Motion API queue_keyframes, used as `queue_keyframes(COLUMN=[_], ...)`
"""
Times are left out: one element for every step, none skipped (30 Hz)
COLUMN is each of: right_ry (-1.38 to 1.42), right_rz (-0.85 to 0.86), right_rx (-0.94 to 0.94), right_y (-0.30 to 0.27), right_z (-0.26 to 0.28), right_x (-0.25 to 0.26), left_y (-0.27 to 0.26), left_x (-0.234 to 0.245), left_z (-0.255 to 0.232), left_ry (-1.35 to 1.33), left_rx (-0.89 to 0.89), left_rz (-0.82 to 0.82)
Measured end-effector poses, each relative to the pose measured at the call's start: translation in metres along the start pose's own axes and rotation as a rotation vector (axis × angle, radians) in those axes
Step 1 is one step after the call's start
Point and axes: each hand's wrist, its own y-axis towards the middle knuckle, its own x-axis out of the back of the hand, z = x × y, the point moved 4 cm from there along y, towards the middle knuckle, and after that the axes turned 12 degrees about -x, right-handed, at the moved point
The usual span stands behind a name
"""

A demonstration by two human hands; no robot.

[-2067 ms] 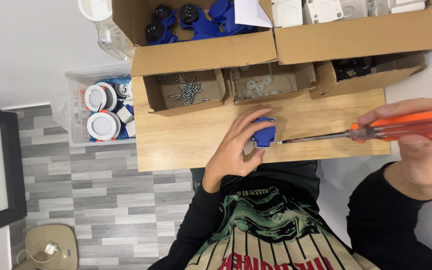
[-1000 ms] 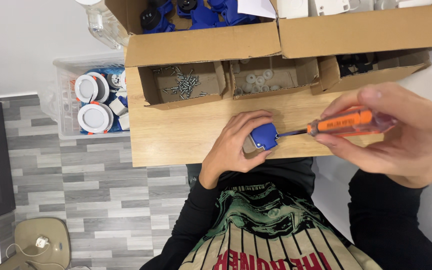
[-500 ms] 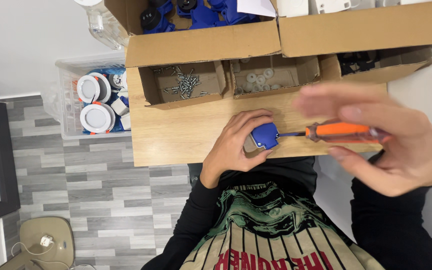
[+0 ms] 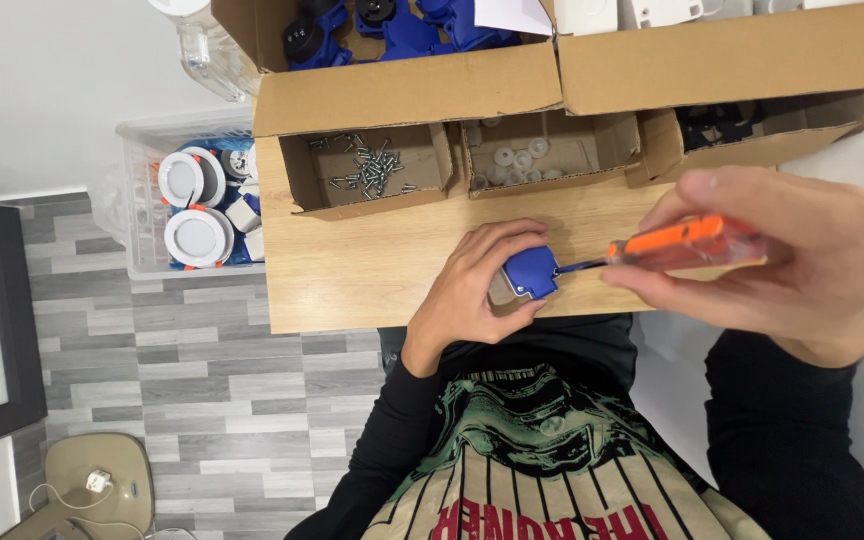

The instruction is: The person assembles a blue electrical socket by inserting a white plastic insert and securing it with screws using an orange screwdriver. They then place the completed unit into a plastic bin and begin assembling a second unit.

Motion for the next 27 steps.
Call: queue_keyframes(right_ry=[0.000, -0.003, -0.006, -0.006, -0.073, -0.141, -0.141, -0.145, -0.148, -0.149, -0.016, 0.118, 0.118, 0.326, 0.536, 0.537, 0.748, 0.932, 0.932, 0.818, 0.702, 0.702, 0.422, 0.139, 0.140, 0.081, 0.021], right_rz=[-0.001, -0.039, -0.076, -0.077, -0.107, -0.136, -0.136, -0.101, -0.066, -0.065, 0.125, 0.315, 0.316, 0.468, 0.620, 0.618, 0.669, 0.676, 0.677, 0.784, 0.887, 0.887, 0.610, 0.316, 0.315, 0.215, 0.115], right_rx=[-0.001, 0.030, 0.061, 0.060, 0.125, 0.191, 0.192, 0.206, 0.221, 0.222, 0.169, 0.116, 0.117, 0.053, -0.015, -0.017, -0.531, -1.057, -1.056, -0.993, -0.926, -0.925, -0.520, -0.131, -0.130, -0.097, -0.064], right_y=[-0.003, -0.006, -0.009, -0.013, -0.017, -0.020, -0.011, -0.002, 0.008, 0.003, -0.002, -0.007, -0.004, -0.003, -0.002, -0.009, -0.017, -0.033, -0.032, -0.032, -0.033, -0.025, -0.005, 0.008, 0.008, 0.009, 0.009], right_z=[-0.006, -0.011, -0.015, -0.023, -0.029, -0.034, -0.024, -0.014, -0.004, -0.007, -0.012, -0.016, -0.013, -0.010, -0.007, -0.008, -0.024, -0.037, -0.044, -0.048, -0.052, -0.036, -0.016, 0.010, 0.009, 0.010, 0.010], right_x=[-0.003, -0.005, -0.006, -0.007, -0.007, -0.008, -0.007, -0.008, -0.010, -0.002, 0.000, 0.002, 0.007, 0.008, 0.009, 0.008, 0.000, -0.007, -0.006, -0.006, -0.006, -0.010, -0.003, 0.006, 0.001, -0.001, -0.002], left_y=[0.001, 0.001, 0.002, 0.002, 0.002, 0.002, 0.002, 0.002, 0.002, 0.002, 0.002, 0.002, 0.002, 0.002, 0.003, 0.002, 0.002, 0.002, 0.003, 0.002, 0.002, 0.002, 0.002, 0.002, 0.002, 0.002, 0.003], left_x=[0.000, 0.001, 0.001, 0.001, 0.001, 0.002, 0.002, 0.001, 0.001, 0.001, 0.002, 0.002, 0.002, 0.002, 0.002, 0.002, 0.002, 0.002, 0.002, 0.001, 0.001, 0.001, 0.001, 0.001, 0.001, 0.001, 0.002], left_z=[-0.001, -0.002, -0.003, -0.003, -0.003, -0.003, -0.003, -0.002, -0.002, -0.002, -0.002, -0.003, -0.003, -0.003, -0.003, -0.003, -0.003, -0.003, -0.002, -0.002, -0.002, -0.002, -0.002, -0.002, -0.002, -0.003, -0.003], left_ry=[0.000, 0.001, 0.003, 0.003, 0.000, -0.001, -0.001, 0.001, 0.003, 0.003, 0.003, 0.003, 0.004, 0.001, -0.003, -0.004, -0.003, 0.001, 0.002, 0.003, 0.004, 0.004, -0.001, -0.004, -0.003, -0.004, -0.004], left_rx=[-0.001, -0.003, -0.004, -0.005, -0.006, -0.007, -0.008, -0.007, -0.006, -0.006, -0.005, -0.004, -0.004, -0.003, -0.003, -0.003, -0.003, -0.004, -0.005, -0.002, 0.001, 0.001, 0.003, 0.005, 0.005, 0.005, 0.006], left_rz=[0.001, -0.004, -0.008, -0.007, -0.008, -0.009, -0.009, -0.009, -0.008, -0.009, -0.008, -0.008, -0.009, -0.010, -0.010, -0.009, -0.007, -0.007, -0.007, -0.007, -0.007, -0.006, -0.004, -0.002, -0.001, 0.001, 0.003])
